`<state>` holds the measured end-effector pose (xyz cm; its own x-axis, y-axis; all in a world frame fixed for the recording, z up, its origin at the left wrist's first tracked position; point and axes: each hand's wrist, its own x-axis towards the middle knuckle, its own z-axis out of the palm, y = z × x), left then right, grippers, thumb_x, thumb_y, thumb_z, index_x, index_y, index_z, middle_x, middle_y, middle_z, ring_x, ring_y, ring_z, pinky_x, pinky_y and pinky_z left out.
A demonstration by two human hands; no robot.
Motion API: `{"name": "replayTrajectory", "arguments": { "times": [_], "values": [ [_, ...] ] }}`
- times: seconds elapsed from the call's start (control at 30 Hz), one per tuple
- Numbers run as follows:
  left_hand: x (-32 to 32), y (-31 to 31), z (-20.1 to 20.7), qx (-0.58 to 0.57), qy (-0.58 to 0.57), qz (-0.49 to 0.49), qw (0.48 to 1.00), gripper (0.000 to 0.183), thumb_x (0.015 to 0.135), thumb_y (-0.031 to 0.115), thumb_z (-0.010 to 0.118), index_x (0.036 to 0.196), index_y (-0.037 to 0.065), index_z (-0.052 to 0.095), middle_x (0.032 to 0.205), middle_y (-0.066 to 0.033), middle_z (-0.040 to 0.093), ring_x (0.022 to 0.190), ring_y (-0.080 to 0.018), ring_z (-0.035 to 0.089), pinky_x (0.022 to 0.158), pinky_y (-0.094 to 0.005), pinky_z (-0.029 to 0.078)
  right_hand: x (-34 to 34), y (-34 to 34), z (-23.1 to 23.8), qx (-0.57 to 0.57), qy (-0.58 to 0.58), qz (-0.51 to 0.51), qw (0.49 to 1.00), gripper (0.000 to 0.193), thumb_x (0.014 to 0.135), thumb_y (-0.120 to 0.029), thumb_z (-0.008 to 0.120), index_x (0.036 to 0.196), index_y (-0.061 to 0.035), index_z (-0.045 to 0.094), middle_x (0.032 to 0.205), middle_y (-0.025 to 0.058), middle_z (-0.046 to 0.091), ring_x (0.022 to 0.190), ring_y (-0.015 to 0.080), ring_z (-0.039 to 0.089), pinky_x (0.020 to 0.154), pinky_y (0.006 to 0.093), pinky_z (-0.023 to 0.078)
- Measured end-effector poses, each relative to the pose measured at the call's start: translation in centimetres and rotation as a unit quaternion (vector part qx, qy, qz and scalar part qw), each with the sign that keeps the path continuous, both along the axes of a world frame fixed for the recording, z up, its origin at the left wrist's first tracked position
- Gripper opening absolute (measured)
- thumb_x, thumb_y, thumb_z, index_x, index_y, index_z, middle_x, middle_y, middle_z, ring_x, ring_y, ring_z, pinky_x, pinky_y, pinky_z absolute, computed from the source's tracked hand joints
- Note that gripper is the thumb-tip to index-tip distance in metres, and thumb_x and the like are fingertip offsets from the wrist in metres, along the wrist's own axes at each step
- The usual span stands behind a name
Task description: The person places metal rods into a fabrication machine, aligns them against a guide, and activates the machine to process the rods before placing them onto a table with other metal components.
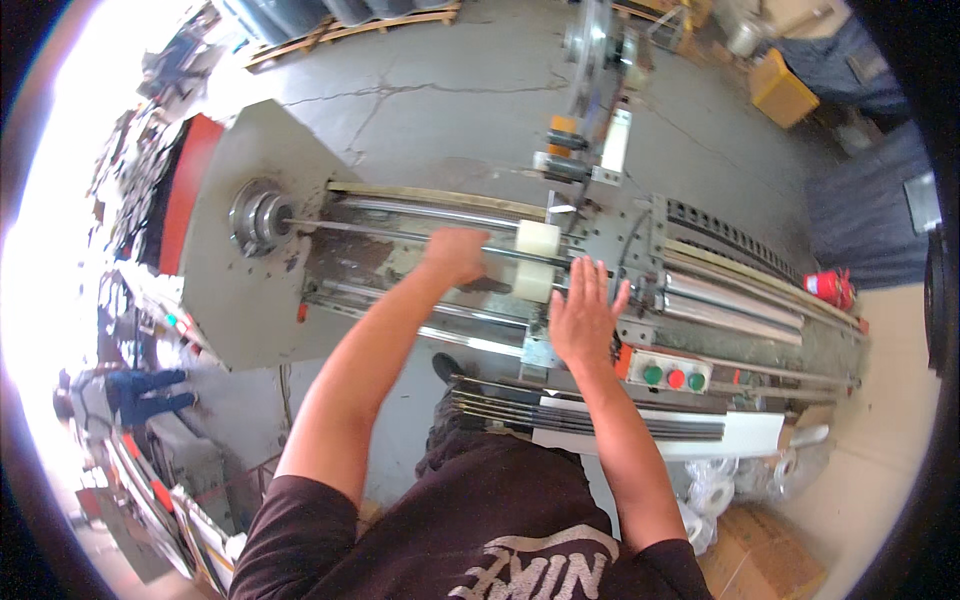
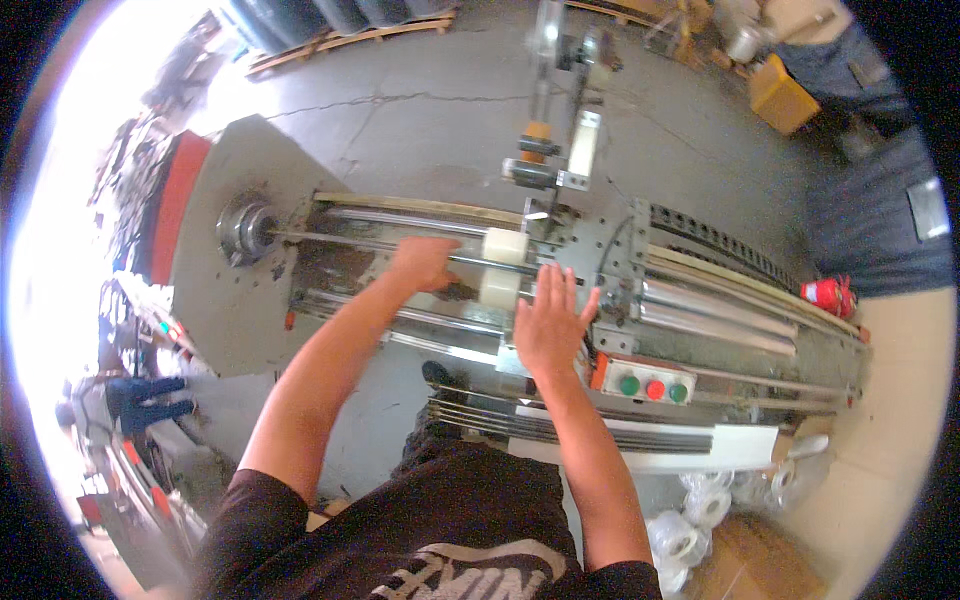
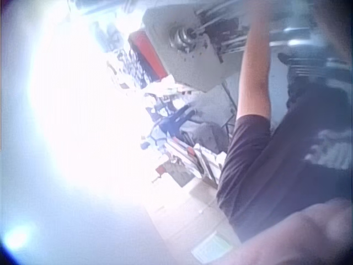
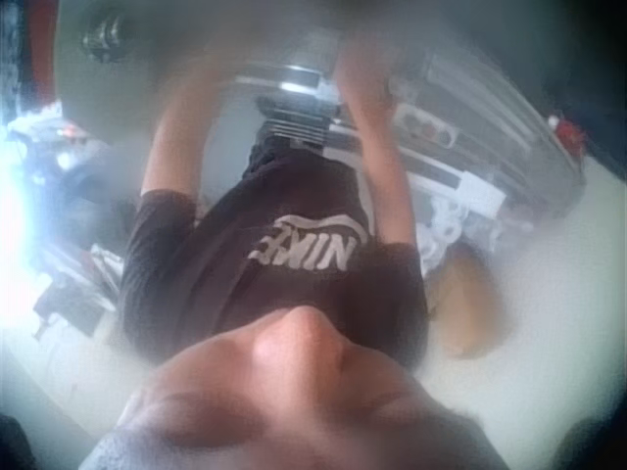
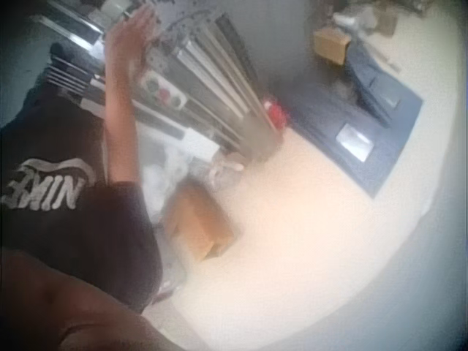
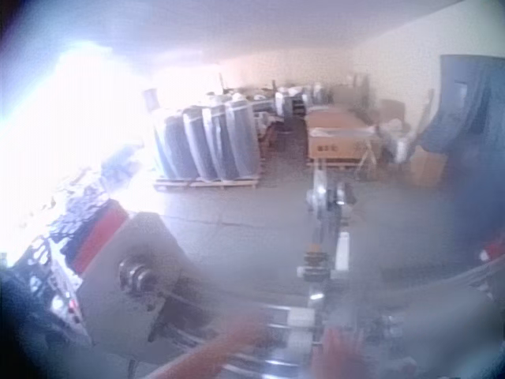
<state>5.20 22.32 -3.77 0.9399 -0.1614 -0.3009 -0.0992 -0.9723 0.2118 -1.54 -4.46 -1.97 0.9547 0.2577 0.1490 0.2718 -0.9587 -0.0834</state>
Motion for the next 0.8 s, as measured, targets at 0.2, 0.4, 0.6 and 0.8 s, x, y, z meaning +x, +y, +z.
{"name": "replayTrajectory", "arguments": {
  "times": [0.2,0.4,0.6,0.8],
  "values": [
    [-0.8,-4.8,1.3,-0.032,-0.043,-0.023,0.998,0.060,0.071,0.018,0.082,0.129,0.014,0.068,0.111,-0.0147,0.077,0.110,-0.0368,0.072,0.099,-0.0476,0.055,-0.1,-0.4,0.2,0.007,-0.019,0.016,1.000,0.066,0.102,-0.031,0.059,0.159,-0.0020,0.042,0.163,0.0169,0.044,0.156,0.0333,0.034,0.128,0.0651,0.007],
    [-2.0,-2.0,-0.8,-0.050,-0.083,-0.022,0.995,0.055,0.081,0.027,0.084,0.131,0.014,0.066,0.125,-0.0130,0.073,0.126,-0.0333,0.064,0.112,-0.0467,0.046,-0.2,-0.7,-0.5,0.005,-0.031,0.026,0.999,0.066,0.100,-0.030,0.062,0.156,-0.0009,0.044,0.163,0.0161,0.044,0.155,0.0348,0.036,0.127,0.0683,0.007],
    [-2.4,5.3,-1.8,-0.062,-0.086,0.011,0.994,0.053,0.081,0.030,0.084,0.130,0.015,0.068,0.128,-0.0135,0.072,0.126,-0.0360,0.063,0.112,-0.0481,0.045,-0.3,-0.6,-0.1,0.016,-0.033,0.016,0.999,0.066,0.098,-0.030,0.064,0.154,-0.0018,0.046,0.161,0.0161,0.046,0.153,0.0354,0.038,0.126,0.0698,0.010],
    [-3.0,13.6,-4.0,-0.044,-0.133,0.033,0.990,0.053,0.078,0.028,0.086,0.127,0.014,0.071,0.123,-0.0142,0.074,0.120,-0.0374,0.065,0.104,-0.0486,0.050,0.1,-0.8,0.9,0.011,-0.029,0.022,0.999,0.059,0.098,-0.031,0.065,0.148,-0.0018,0.053,0.155,0.0165,0.052,0.151,0.0356,0.041,0.125,0.0712,0.010]
  ]
}}
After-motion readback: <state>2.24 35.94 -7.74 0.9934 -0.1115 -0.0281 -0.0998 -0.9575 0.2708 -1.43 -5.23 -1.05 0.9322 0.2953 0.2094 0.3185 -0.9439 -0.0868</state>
